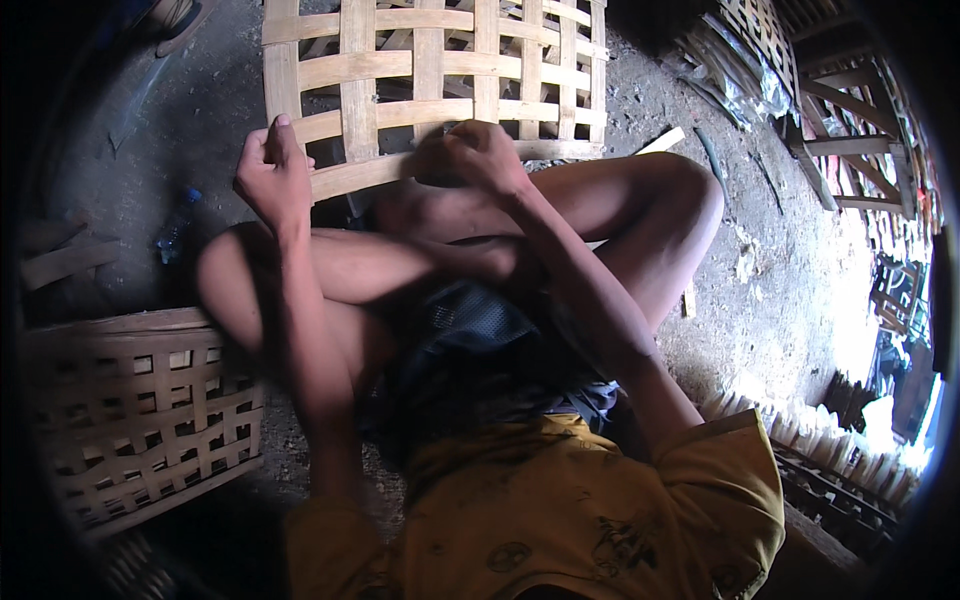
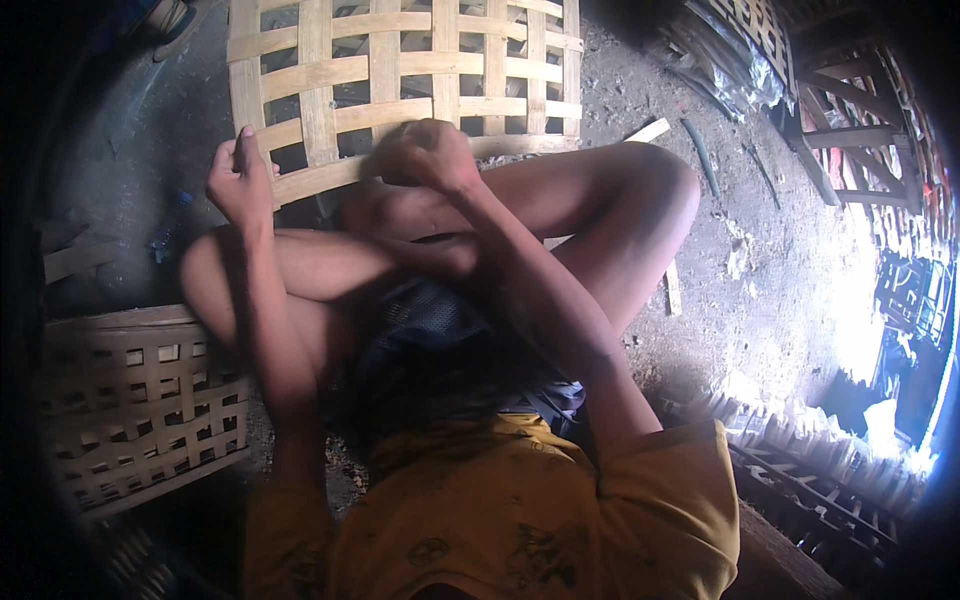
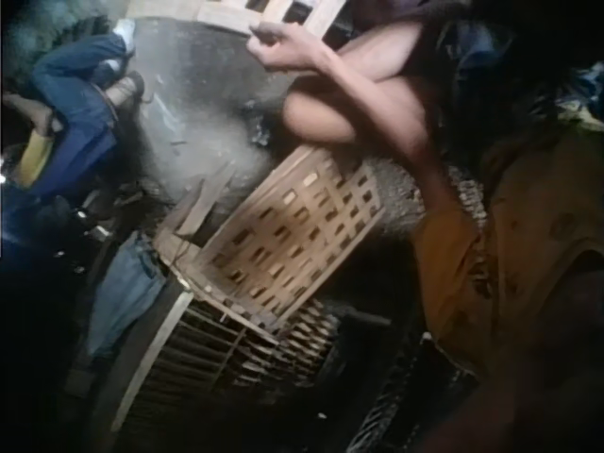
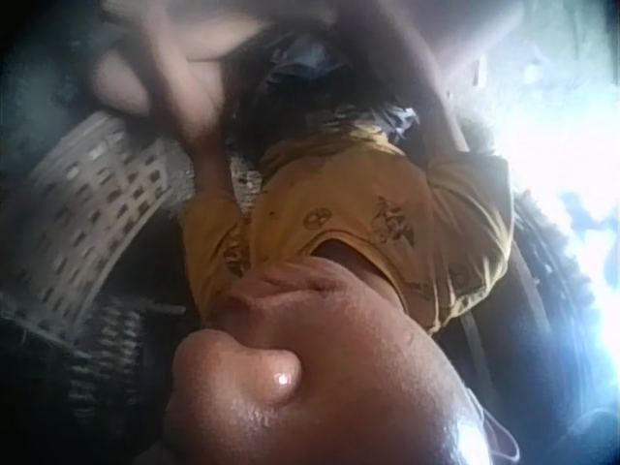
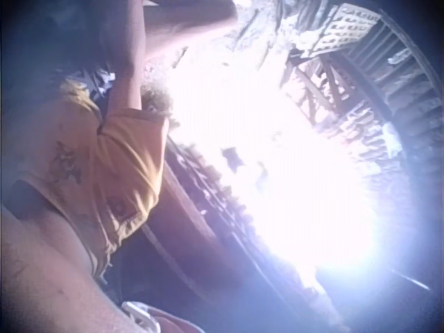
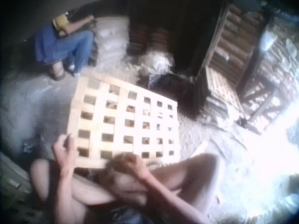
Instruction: The person sits on the floor and assembles a wooden lattice panel by hand, inserting and adjusting thin wooden strips into a grid frame. The person repeatedly repositions the panel and aligns the strips to fit the openings.
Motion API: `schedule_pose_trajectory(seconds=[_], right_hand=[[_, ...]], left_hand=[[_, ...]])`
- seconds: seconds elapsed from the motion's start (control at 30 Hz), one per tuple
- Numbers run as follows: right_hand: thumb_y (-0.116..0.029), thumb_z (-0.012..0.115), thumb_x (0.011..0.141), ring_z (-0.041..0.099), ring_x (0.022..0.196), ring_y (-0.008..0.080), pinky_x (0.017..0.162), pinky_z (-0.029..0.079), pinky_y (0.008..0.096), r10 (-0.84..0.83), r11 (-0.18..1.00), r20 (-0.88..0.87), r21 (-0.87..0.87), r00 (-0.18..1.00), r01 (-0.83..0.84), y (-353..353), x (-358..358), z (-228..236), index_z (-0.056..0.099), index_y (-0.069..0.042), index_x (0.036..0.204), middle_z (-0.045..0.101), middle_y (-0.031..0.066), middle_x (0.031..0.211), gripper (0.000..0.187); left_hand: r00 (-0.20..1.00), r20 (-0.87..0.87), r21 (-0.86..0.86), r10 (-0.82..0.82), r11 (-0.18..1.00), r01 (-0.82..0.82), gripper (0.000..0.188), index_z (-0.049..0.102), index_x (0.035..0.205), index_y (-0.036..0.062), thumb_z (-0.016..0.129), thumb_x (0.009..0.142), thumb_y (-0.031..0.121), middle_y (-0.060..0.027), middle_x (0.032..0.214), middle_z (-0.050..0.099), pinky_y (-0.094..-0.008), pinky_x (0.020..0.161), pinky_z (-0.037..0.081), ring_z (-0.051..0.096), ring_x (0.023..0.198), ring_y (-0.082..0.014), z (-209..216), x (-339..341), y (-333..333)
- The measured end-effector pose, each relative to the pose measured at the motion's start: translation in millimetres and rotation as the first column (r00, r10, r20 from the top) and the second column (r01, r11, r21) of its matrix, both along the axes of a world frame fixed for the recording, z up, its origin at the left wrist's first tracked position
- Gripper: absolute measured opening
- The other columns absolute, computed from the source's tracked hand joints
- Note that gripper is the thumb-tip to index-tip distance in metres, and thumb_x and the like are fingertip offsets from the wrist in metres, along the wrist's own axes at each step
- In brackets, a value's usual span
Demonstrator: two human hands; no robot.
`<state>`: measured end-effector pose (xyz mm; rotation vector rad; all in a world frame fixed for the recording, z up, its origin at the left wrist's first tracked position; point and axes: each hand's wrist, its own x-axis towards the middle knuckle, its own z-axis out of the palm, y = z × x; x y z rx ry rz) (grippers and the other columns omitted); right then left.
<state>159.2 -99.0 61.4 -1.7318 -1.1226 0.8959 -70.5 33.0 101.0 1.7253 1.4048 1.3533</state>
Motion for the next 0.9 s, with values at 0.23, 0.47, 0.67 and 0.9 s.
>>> schedule_pose_trajectory(seconds=[0.23,0.47,0.67,0.9], right_hand=[[-0.016,0.066,0.088,0.068,0.092,0.0421,0.084,0.054,0.0475,-0.148,0.982,0.381,0.165,0.913,0.09,-1.8,-2.3,0.7,0.071,0.0,0.095,0.07,0.0259,0.095,0.018],[-0.013,0.067,0.089,0.066,0.089,0.0426,0.083,0.053,0.0487,-0.089,0.984,0.504,0.178,0.859,-0.003,-6.3,-7.1,19.6,0.067,0.001,0.094,0.066,0.0246,0.093,0.014],[-0.015,0.068,0.09,0.067,0.091,0.0423,0.083,0.053,0.0493,-0.069,0.988,0.448,0.152,0.891,0.0,-6.5,11.3,-12.5,0.069,0.001,0.098,0.069,0.024,0.096,0.018],[-0.026,0.064,0.092,0.072,0.092,0.037,0.086,0.055,0.0442,-0.203,0.975,0.251,-0.039,0.947,0.219,-2.3,-4.4,-19.3,0.074,0.001,0.102,0.073,0.0247,0.094,0.031]], left_hand=[[0.999,-0.036,0.037,0.008,0.999,-0.006,0.034,0.067,0.082,0.0006,0.07,0.099,0.029,-0.0099,0.059,0.068,-0.0329,0.057,0.052,0.069,0.05,-0.0197,4.2,1.2,-0.7],[1.0,-0.023,0.029,0.003,1.0,-0.003,0.034,0.066,0.081,0.0001,0.07,0.099,0.029,-0.0101,0.06,0.068,-0.0335,0.057,0.052,0.069,0.051,-0.0199,-0.3,-3.0,0.7],[1.0,-0.025,0.021,-0.006,1.0,0.006,0.034,0.064,0.08,-0.0002,0.068,0.099,0.028,-0.009,0.059,0.067,-0.0338,0.056,0.051,0.066,0.049,-0.0186,7.1,4.0,-4.3],[0.997,-0.076,0.027,0.022,0.999,-0.02,0.034,0.064,0.08,0.0003,0.068,0.099,0.028,-0.011,0.06,0.068,-0.0361,0.059,0.052,0.068,0.051,-0.0216,2.2,3.6,-2.9]])
